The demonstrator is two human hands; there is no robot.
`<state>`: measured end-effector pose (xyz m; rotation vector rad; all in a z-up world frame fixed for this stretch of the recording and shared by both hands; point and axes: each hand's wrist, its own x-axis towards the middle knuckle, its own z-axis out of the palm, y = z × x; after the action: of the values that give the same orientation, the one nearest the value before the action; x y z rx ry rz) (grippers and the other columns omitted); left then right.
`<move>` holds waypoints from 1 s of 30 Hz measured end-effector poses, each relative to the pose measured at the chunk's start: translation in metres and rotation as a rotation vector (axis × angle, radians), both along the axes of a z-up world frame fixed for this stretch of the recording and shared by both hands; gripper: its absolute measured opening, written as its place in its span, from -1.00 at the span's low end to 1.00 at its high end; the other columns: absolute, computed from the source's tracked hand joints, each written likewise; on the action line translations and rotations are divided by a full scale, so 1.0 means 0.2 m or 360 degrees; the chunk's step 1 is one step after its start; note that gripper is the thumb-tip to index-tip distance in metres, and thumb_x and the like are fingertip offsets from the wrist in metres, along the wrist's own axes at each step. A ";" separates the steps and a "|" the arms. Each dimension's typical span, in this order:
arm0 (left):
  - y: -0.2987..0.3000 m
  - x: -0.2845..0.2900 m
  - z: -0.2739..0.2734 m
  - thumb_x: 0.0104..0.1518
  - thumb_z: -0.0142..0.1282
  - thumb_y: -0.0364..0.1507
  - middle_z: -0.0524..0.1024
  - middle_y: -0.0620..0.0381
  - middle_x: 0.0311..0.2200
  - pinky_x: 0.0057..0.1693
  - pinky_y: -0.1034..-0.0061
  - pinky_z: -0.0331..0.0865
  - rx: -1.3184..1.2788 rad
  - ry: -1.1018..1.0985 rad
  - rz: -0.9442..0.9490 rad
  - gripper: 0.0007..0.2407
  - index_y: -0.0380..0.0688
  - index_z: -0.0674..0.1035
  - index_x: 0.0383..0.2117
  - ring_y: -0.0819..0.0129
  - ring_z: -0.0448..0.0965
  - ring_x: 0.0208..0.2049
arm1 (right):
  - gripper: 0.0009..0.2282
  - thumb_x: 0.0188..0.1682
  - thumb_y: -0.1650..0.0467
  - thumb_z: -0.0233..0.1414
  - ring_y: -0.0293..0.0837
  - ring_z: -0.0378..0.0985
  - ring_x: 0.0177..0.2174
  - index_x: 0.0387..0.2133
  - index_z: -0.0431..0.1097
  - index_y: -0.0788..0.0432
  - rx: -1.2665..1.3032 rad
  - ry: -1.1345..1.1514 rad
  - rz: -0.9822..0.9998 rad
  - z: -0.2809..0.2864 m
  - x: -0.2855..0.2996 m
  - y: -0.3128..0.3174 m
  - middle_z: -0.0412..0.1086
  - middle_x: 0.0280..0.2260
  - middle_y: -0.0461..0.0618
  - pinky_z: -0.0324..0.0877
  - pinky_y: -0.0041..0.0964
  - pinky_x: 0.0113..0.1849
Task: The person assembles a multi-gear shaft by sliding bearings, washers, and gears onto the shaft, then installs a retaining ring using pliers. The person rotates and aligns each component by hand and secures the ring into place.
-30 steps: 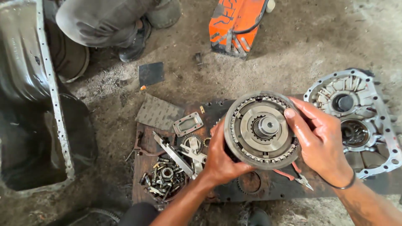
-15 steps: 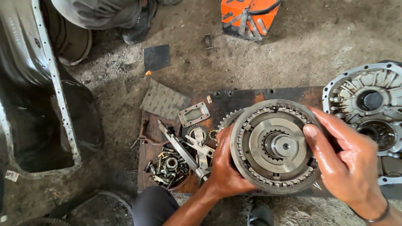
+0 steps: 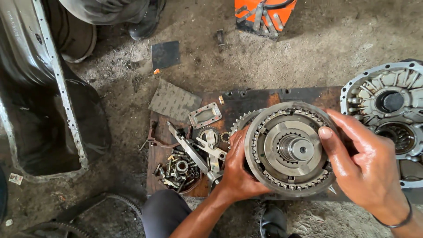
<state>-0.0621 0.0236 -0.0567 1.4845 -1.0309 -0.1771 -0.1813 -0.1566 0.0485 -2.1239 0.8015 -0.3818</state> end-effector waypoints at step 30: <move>-0.01 0.27 0.49 0.45 -0.13 -0.19 0.31 -0.20 0.35 0.53 0.25 0.11 -0.0008 0.0207 -0.0099 -0.51 -0.33 0.25 0.33 0.05 0.29 0.44 | -0.67 0.25 0.38 -0.13 -0.24 0.45 0.01 0.19 0.30 0.36 0.0030 -0.0462 0.0115 0.05 -0.01 -0.03 0.41 0.04 0.09 0.34 -0.37 0.03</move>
<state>-0.0076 0.0210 0.0403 1.4183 -0.9724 -0.3111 -0.1826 -0.1619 0.0583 -2.0133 0.5570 -0.6242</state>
